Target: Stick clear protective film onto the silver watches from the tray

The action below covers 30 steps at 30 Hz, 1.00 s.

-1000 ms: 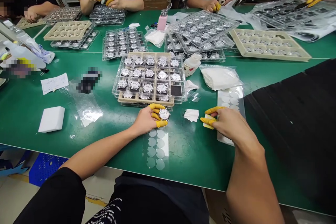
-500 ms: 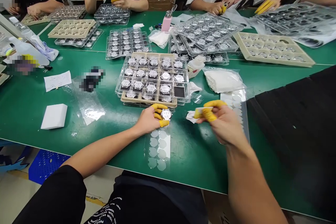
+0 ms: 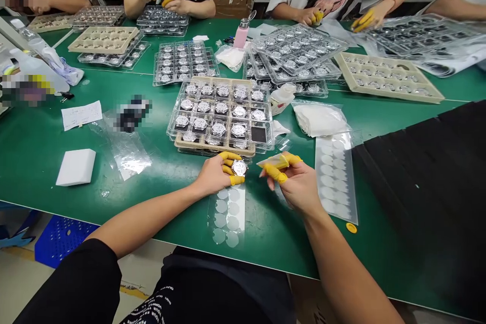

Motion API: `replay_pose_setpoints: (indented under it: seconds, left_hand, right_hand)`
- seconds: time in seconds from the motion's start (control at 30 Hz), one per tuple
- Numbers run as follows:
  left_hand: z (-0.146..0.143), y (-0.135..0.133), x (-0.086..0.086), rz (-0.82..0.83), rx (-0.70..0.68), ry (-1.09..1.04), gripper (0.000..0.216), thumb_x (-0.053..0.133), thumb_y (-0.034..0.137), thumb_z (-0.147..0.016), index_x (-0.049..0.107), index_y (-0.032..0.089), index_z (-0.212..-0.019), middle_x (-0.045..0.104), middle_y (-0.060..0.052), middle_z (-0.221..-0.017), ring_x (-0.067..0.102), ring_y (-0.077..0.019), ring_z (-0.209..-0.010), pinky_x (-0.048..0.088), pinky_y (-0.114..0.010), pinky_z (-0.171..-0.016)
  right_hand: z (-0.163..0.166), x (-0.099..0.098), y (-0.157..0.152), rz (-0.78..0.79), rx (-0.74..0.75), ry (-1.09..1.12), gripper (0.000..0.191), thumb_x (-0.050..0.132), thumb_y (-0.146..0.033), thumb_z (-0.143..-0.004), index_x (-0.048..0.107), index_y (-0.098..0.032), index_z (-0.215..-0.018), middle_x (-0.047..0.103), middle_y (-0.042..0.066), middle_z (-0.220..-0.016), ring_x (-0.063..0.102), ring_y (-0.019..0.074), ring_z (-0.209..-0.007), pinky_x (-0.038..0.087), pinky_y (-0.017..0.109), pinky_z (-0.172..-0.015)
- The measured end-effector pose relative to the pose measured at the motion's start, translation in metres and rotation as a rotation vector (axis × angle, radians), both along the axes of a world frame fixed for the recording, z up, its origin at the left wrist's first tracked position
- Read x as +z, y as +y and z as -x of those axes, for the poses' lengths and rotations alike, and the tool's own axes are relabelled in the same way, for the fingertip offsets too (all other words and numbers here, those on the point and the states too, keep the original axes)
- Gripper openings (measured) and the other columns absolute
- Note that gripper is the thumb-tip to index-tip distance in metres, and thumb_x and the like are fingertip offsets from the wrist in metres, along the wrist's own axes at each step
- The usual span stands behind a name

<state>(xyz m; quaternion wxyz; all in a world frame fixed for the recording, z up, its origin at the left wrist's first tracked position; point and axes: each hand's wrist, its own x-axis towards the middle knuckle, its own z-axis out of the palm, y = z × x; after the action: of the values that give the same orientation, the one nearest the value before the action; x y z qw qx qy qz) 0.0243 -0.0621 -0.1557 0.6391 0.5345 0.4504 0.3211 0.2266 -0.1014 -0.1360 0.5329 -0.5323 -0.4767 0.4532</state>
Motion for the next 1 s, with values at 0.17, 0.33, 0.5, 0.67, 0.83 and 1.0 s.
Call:
replay_pose_setpoints:
  seconds: [0.17,0.33,0.5,0.67,0.83,1.0]
  left_hand:
    - [0.000,-0.001,-0.002,-0.030,-0.008,0.055,0.056,0.082,0.012,-0.059,0.067,0.015,-0.112,0.065,0.001,-0.077,0.053,-0.0043,-0.056,0.045,-0.017,-0.056]
    - [0.000,-0.002,-0.003,-0.060,0.002,0.088,0.053,0.081,0.013,-0.060,0.068,0.015,-0.111,0.065,0.003,-0.070,0.054,-0.0058,-0.057,0.044,-0.017,-0.056]
    - [0.000,-0.002,-0.003,-0.015,0.006,0.020,0.056,0.082,0.011,-0.058,0.068,0.015,-0.112,0.070,0.000,-0.079,0.061,-0.0067,-0.062,0.050,-0.018,-0.061]
    - [-0.001,-0.002,-0.001,0.048,0.018,-0.042,0.062,0.085,0.006,-0.052,0.068,0.013,-0.111,0.070,-0.001,-0.079,0.063,-0.0071,-0.063,0.052,-0.018,-0.062]
    - [-0.001,-0.004,0.003,0.097,0.069,-0.098,0.064,0.085,0.004,-0.049,0.069,0.011,-0.111,0.067,0.002,-0.072,0.060,-0.0060,-0.059,0.051,-0.017,-0.060]
    - [0.000,-0.005,0.004,0.114,0.067,-0.140,0.063,0.082,0.002,-0.049,0.071,0.011,-0.110,0.064,0.004,-0.068,0.058,-0.0052,-0.058,0.050,-0.017,-0.060]
  right_hand:
    - [-0.006,-0.001,0.001,-0.363,0.060,-0.634,0.011,0.057,-0.027,-0.089,0.064,-0.023,-0.082,0.057,0.005,-0.081,0.056,0.0186,-0.071,0.049,0.034,-0.063]
    - [0.000,-0.002,-0.002,-0.506,0.102,-0.902,0.019,0.048,-0.013,-0.087,0.063,-0.022,-0.093,0.062,0.009,-0.091,0.057,0.0203,-0.075,0.049,0.034,-0.064]
    - [0.008,0.000,-0.001,-0.496,0.142,-0.861,0.012,0.051,-0.021,-0.093,0.061,-0.023,-0.086,0.053,0.004,-0.076,0.051,0.0178,-0.066,0.044,0.031,-0.058]
    - [0.014,-0.005,0.003,-0.420,0.222,-0.890,0.009,0.048,-0.022,-0.095,0.057,-0.022,-0.095,0.058,0.012,-0.101,0.059,0.0227,-0.088,0.053,0.037,-0.075]
    - [0.017,-0.017,0.002,-0.404,0.273,-0.962,0.013,0.045,-0.021,-0.095,0.056,-0.020,-0.103,0.066,0.013,-0.098,0.063,0.0260,-0.088,0.053,0.040,-0.075]
    - [0.022,-0.023,0.000,-0.443,0.222,-1.009,0.016,0.042,-0.023,-0.097,0.056,-0.020,-0.100,0.067,0.013,-0.093,0.062,0.0247,-0.080,0.049,0.036,-0.068]
